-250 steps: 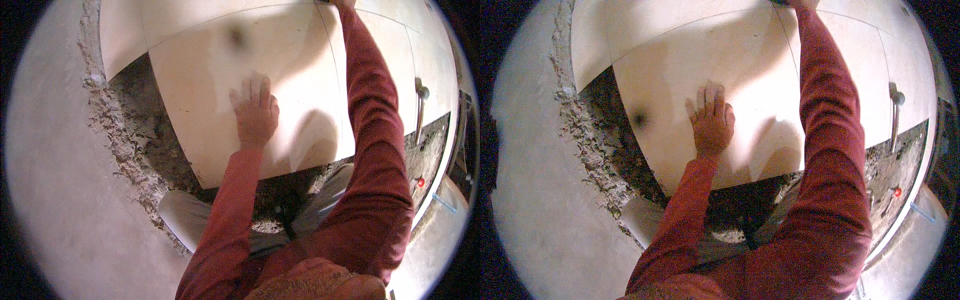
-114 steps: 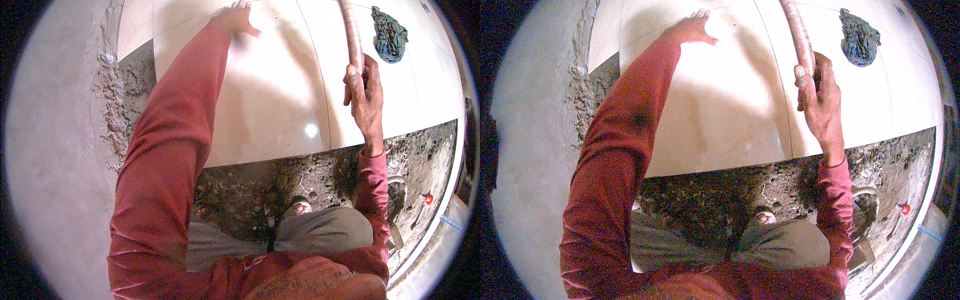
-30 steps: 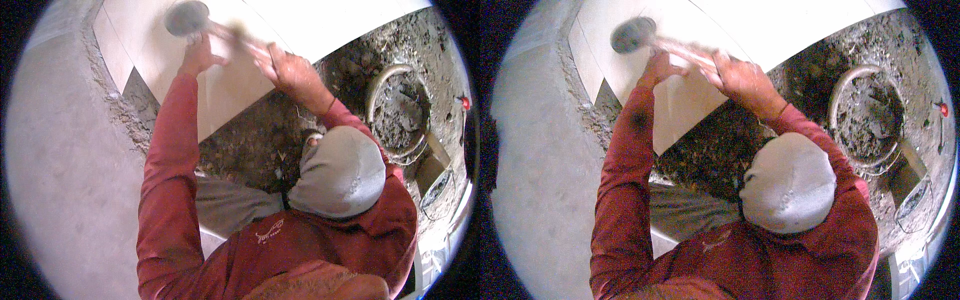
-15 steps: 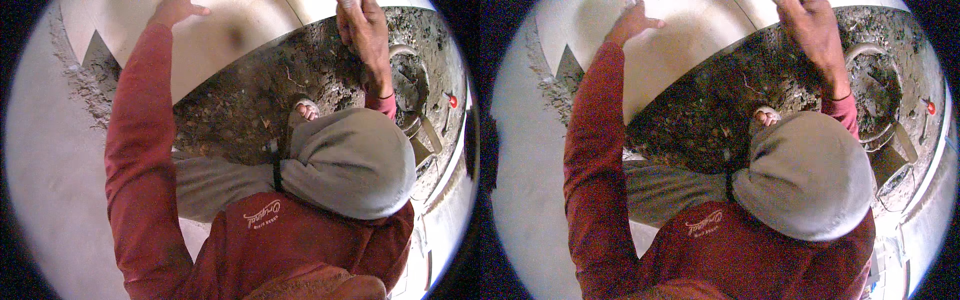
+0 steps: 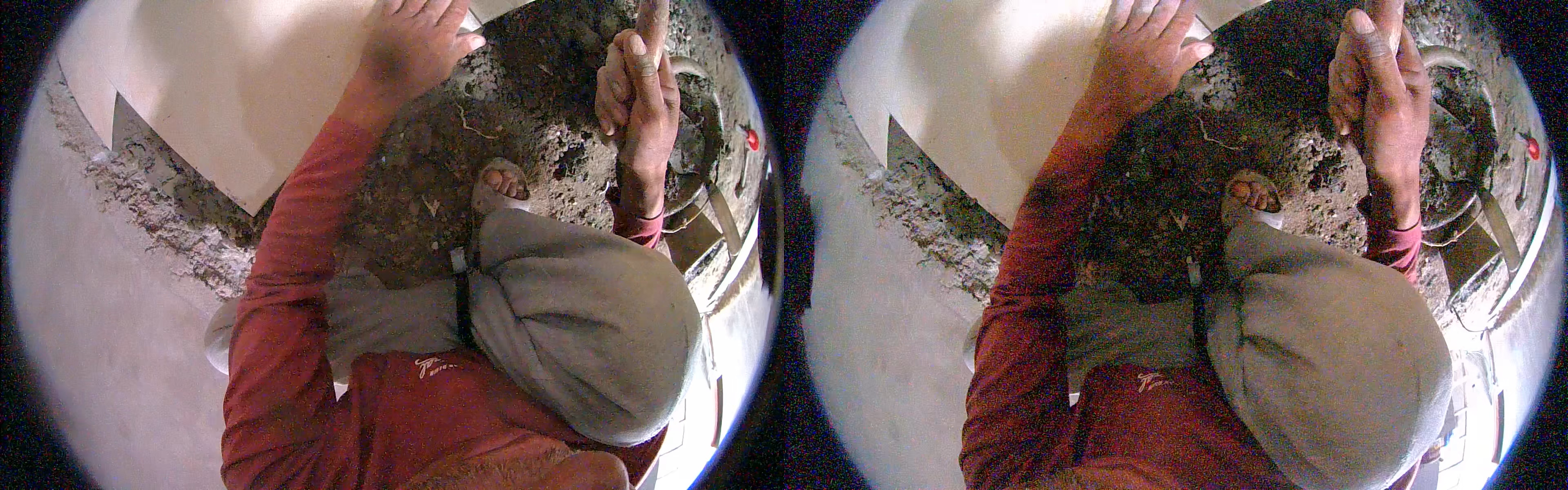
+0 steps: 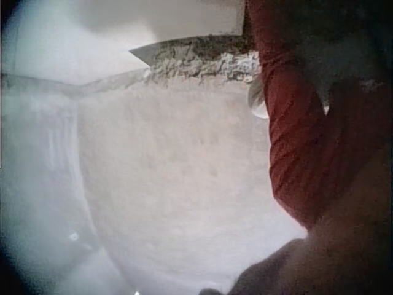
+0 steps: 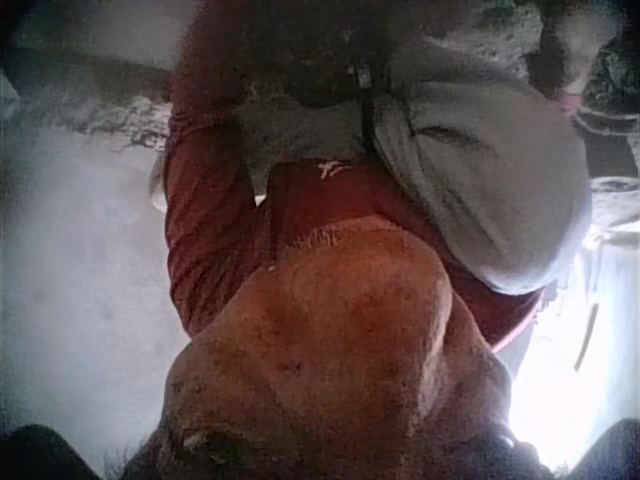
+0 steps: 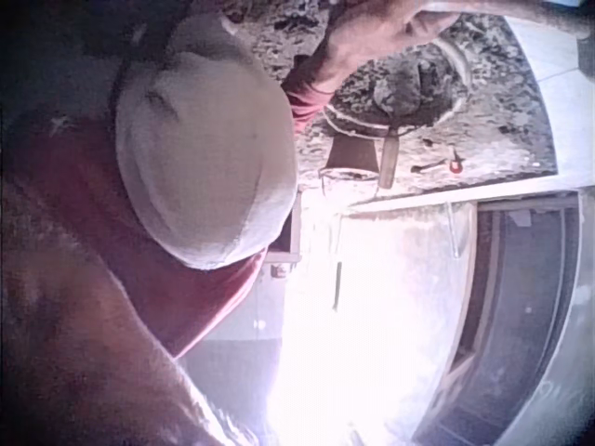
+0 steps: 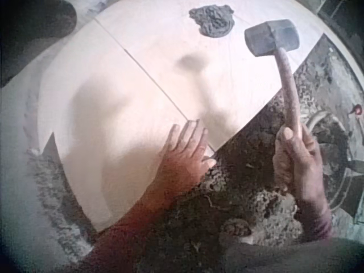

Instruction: The person lays tiles on a floor by applying mortar with a trowel, positioning the tile, tapping it into place with a mallet, and wiping the surface with a cloth.

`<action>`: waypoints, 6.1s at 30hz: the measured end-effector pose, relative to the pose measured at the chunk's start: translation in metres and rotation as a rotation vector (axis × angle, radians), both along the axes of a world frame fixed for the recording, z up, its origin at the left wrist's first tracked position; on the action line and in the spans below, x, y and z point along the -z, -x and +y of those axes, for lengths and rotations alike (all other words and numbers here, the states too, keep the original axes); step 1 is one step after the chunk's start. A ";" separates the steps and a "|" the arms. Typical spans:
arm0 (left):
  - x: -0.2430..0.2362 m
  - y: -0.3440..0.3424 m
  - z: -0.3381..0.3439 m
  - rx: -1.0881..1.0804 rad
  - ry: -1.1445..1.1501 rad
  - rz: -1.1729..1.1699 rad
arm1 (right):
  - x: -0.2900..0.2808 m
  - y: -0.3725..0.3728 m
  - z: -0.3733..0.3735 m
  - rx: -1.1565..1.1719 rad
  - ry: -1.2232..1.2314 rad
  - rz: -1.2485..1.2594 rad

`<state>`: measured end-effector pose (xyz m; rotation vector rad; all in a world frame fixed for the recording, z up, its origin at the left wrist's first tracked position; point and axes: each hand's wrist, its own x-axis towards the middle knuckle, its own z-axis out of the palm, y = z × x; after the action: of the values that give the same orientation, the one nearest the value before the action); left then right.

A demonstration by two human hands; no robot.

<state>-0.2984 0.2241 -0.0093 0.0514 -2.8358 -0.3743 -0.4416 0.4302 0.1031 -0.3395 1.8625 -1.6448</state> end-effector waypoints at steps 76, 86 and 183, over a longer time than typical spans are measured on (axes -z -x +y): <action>-0.004 -0.136 -0.061 -0.534 0.054 -0.513 | 0.017 -0.081 -0.045 -0.702 -0.557 0.582; 0.011 -0.228 -0.189 -0.407 -0.065 -0.232 | -0.013 -0.100 -0.064 -0.651 -0.234 0.617; -0.049 -0.169 -0.248 -0.921 -0.163 -0.538 | 0.038 -0.132 -0.416 -0.899 0.051 0.898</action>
<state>-0.1291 -0.0238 0.0398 1.6176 -2.8410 -0.4006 -0.3098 0.0140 0.0646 -1.8548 1.7477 -0.9257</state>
